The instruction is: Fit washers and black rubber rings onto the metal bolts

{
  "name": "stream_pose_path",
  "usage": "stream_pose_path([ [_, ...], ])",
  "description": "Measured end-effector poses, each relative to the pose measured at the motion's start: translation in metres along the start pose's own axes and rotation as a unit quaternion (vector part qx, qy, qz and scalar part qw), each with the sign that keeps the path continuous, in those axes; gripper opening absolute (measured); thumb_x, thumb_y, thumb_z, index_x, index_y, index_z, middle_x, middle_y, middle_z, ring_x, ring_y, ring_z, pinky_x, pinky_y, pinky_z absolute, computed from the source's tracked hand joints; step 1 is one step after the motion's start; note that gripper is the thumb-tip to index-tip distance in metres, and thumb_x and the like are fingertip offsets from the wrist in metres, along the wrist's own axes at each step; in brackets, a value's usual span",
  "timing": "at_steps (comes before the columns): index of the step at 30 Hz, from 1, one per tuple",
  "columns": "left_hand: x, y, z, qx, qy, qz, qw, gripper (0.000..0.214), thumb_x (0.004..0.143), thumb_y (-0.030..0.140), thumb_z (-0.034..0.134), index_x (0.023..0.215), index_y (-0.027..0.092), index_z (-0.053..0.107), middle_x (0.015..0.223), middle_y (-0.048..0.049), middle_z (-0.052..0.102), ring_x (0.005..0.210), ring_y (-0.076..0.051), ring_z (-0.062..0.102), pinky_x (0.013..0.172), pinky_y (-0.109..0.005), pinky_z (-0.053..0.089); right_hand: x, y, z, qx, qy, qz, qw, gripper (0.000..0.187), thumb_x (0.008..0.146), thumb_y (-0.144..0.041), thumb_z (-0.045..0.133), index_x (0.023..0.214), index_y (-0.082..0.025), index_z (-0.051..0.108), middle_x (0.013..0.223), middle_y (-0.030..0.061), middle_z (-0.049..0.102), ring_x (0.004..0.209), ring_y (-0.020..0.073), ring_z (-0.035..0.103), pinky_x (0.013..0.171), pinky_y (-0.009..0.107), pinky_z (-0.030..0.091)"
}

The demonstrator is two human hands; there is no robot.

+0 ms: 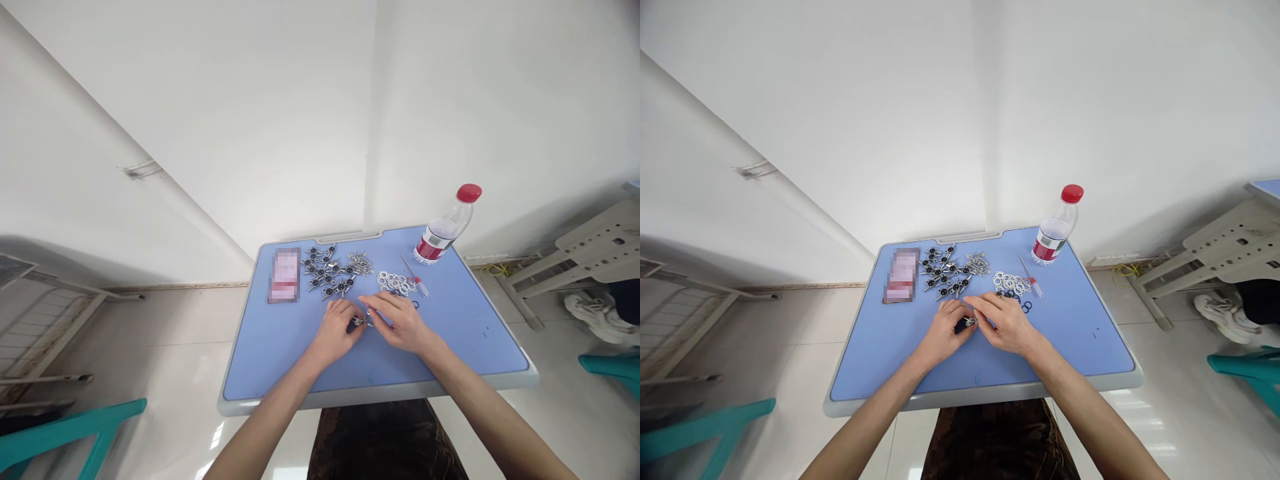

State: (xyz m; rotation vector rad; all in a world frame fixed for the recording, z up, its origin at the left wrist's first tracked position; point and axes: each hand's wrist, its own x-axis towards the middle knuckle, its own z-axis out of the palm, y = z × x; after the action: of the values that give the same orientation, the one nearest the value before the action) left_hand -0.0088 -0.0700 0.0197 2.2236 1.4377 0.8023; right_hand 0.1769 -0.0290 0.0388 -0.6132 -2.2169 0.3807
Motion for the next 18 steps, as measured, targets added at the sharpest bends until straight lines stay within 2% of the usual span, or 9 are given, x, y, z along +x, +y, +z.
stream_pose_path([
  [4,-0.0005,-0.0015,-0.0004,0.014,-0.011,0.008,1.000,0.006,0.085,0.021,0.064,0.090,0.020,0.060,0.090,-0.0026,0.064,0.088,-0.021,0.057,0.081,-0.036,0.039,0.0023,0.0003,0.0007,0.020,0.015,0.028,0.999,0.039,0.094,-0.014,0.043,0.132,-0.022,0.050,0.090,0.0072,0.066,0.078,0.0178,0.063,0.067,0.031,0.054],
  [9,-0.0010,-0.0025,-0.0011,0.010,-0.011,0.010,1.000,0.006,0.087,0.025,0.063,0.091,0.020,0.060,0.090,-0.0025,0.063,0.088,-0.021,0.057,0.081,-0.037,0.040,0.0044,-0.0002,-0.0042,0.092,-0.003,0.023,0.995,0.042,0.096,-0.013,0.041,0.137,-0.024,0.047,0.110,0.0099,0.065,0.098,0.0201,0.062,0.081,0.035,0.055],
  [14,-0.0010,-0.0033,0.0001,0.001,-0.008,0.010,1.000,0.006,0.088,0.025,0.063,0.091,0.020,0.061,0.092,-0.0029,0.064,0.088,-0.021,0.058,0.081,-0.037,0.041,0.0045,0.0019,0.0008,0.073,0.007,0.021,0.997,0.034,0.098,-0.017,0.043,0.129,-0.025,0.054,0.088,0.0046,0.067,0.077,0.0170,0.061,0.068,0.031,0.053],
  [18,-0.0008,-0.0037,0.0004,-0.003,-0.014,0.010,1.000,0.006,0.088,0.026,0.063,0.091,0.021,0.061,0.091,-0.0029,0.064,0.087,-0.021,0.058,0.081,-0.037,0.041,0.0025,0.0058,0.0048,0.039,0.034,0.048,0.998,0.025,0.097,-0.020,0.047,0.118,-0.023,0.060,0.086,0.0051,0.067,0.072,0.0162,0.061,0.066,0.030,0.052],
])
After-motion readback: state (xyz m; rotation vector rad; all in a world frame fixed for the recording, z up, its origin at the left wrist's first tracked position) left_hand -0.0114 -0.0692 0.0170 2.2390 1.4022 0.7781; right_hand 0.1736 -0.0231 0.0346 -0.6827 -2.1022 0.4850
